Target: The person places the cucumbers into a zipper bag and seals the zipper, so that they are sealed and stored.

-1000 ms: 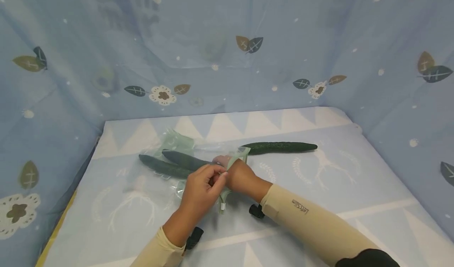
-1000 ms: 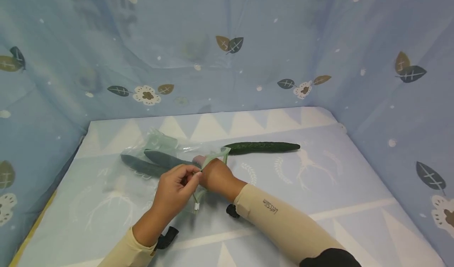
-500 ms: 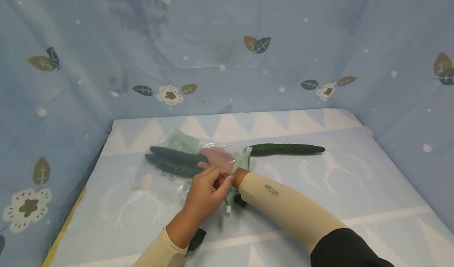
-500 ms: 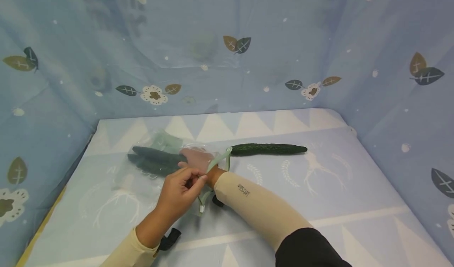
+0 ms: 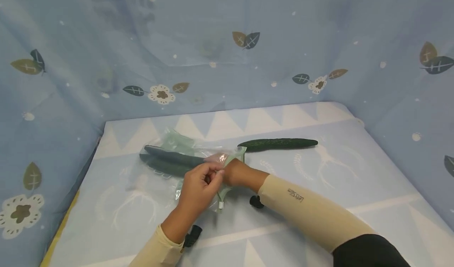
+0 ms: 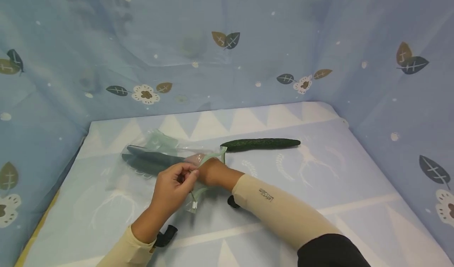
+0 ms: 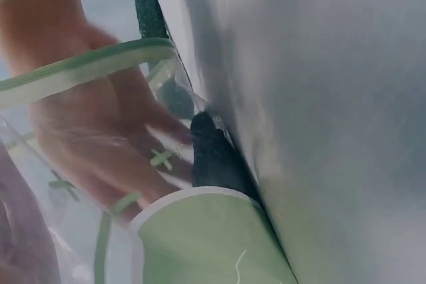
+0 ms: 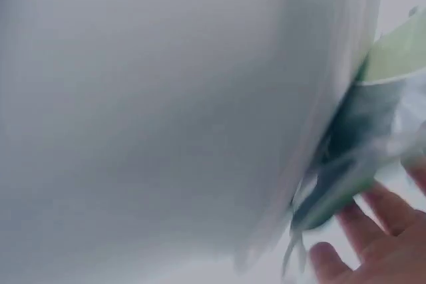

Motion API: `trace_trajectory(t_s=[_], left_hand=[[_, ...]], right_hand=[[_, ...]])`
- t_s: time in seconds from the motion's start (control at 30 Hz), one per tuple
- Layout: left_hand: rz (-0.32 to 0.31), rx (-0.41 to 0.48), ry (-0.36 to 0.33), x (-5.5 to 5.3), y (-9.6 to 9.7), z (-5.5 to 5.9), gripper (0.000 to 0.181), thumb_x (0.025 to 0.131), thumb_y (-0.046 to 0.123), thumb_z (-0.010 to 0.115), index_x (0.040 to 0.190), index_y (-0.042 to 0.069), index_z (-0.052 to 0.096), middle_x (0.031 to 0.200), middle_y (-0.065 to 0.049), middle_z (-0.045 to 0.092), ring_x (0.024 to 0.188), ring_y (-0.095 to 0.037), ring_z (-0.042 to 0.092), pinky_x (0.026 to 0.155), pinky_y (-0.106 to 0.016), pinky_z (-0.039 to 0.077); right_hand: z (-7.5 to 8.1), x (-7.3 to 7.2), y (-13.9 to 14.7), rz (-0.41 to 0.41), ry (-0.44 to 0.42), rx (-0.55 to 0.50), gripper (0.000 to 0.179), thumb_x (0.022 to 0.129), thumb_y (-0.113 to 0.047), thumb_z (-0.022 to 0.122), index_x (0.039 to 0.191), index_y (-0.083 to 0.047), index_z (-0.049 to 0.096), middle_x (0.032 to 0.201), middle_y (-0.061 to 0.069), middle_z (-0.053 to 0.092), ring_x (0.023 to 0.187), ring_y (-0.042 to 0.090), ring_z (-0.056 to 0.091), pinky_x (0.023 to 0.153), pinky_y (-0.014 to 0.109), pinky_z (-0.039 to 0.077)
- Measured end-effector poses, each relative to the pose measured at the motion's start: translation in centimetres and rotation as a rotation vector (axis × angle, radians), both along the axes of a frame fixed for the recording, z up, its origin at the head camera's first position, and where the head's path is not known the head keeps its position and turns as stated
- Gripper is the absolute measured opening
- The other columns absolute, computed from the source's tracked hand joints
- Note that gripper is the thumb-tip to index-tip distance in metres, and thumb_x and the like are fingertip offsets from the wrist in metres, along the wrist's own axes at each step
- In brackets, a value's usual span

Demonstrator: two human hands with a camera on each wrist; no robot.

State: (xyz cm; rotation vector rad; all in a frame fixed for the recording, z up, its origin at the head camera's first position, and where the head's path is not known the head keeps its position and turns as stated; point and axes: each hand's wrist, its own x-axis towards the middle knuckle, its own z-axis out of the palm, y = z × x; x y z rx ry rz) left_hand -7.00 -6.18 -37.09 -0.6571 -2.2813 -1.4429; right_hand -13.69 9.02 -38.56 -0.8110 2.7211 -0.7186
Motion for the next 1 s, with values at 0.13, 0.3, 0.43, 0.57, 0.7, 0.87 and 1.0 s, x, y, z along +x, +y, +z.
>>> trace_trajectory(t_s=[0.13,0.3,0.43,0.57,0.7,0.87,1.0], left_hand=[[0.026,0.012,-0.015,-0.4,-0.2,0.1,0.004,0.091,0.009,0.071,0.088,0.01,0.074,0.064,0.008,0.051,0.054,-0.001,0.043,0.048,-0.02,0.039],[0.051,0.032,-0.047,-0.5,-0.3,0.3,0.004,0.092,0.011,0.073,0.088,0.009,0.074,0.063,0.008,0.053,0.054,-0.003,0.045,0.049,-0.022,0.042],[0.057,0.042,-0.07,-0.5,-0.3,0.3,0.004,0.091,0.01,0.074,0.087,0.008,0.074,0.063,0.007,0.054,0.054,-0.003,0.046,0.049,-0.022,0.042],[0.061,0.044,-0.075,-0.5,-0.4,0.4,0.005,0.091,0.012,0.074,0.088,0.008,0.073,0.063,0.007,0.054,0.053,-0.003,0.046,0.049,-0.022,0.041],[0.061,0.057,-0.082,-0.6,-0.6,0.4,0.004,0.091,0.011,0.074,0.089,0.007,0.073,0.062,0.006,0.053,0.052,-0.004,0.045,0.048,-0.022,0.041],[0.054,0.068,-0.107,-0.8,-0.9,0.2,0.003,0.091,0.01,0.074,0.089,0.007,0.073,0.061,0.006,0.053,0.052,-0.004,0.045,0.047,-0.022,0.04],[0.063,0.075,-0.121,-0.9,-1.0,0.2,0.005,0.092,0.011,0.074,0.089,0.007,0.073,0.061,0.006,0.054,0.052,-0.004,0.047,0.047,-0.022,0.041]], right_hand=[[0.7,2.1,3.5,-0.097,0.0,-0.159,0.03,0.106,-0.022,0.052,0.131,-0.015,0.066,0.12,0.003,0.071,0.106,0.021,0.067,0.094,0.041,0.053],[0.3,4.1,8.5,-0.155,0.061,-0.307,0.029,0.104,-0.022,0.056,0.129,-0.011,0.068,0.129,0.002,0.069,0.122,0.023,0.064,0.102,0.046,0.052],[-0.3,4.3,12.9,-0.266,0.146,-0.358,0.026,0.102,-0.018,0.061,0.123,-0.005,0.069,0.123,0.006,0.069,0.114,0.025,0.066,0.098,0.045,0.055],[0.0,2.6,18.1,-0.48,0.149,-0.387,0.034,0.102,-0.023,0.062,0.127,-0.001,0.064,0.128,0.015,0.063,0.118,0.032,0.061,0.1,0.049,0.052],[0.1,0.4,22.5,-0.581,0.094,-0.243,0.055,0.101,-0.037,0.063,0.143,-0.004,0.052,0.149,0.022,0.045,0.136,0.042,0.045,0.109,0.062,0.039],[0.0,-1.2,25.0,-0.491,-0.047,-0.055,0.081,0.092,-0.052,0.07,0.155,-0.011,0.04,0.158,0.022,0.036,0.145,0.046,0.032,0.112,0.068,0.031],[-0.2,-2.0,25.6,-0.459,-0.095,-0.04,0.086,0.088,-0.048,0.077,0.156,-0.013,0.038,0.156,0.021,0.041,0.145,0.046,0.034,0.111,0.067,0.033]])
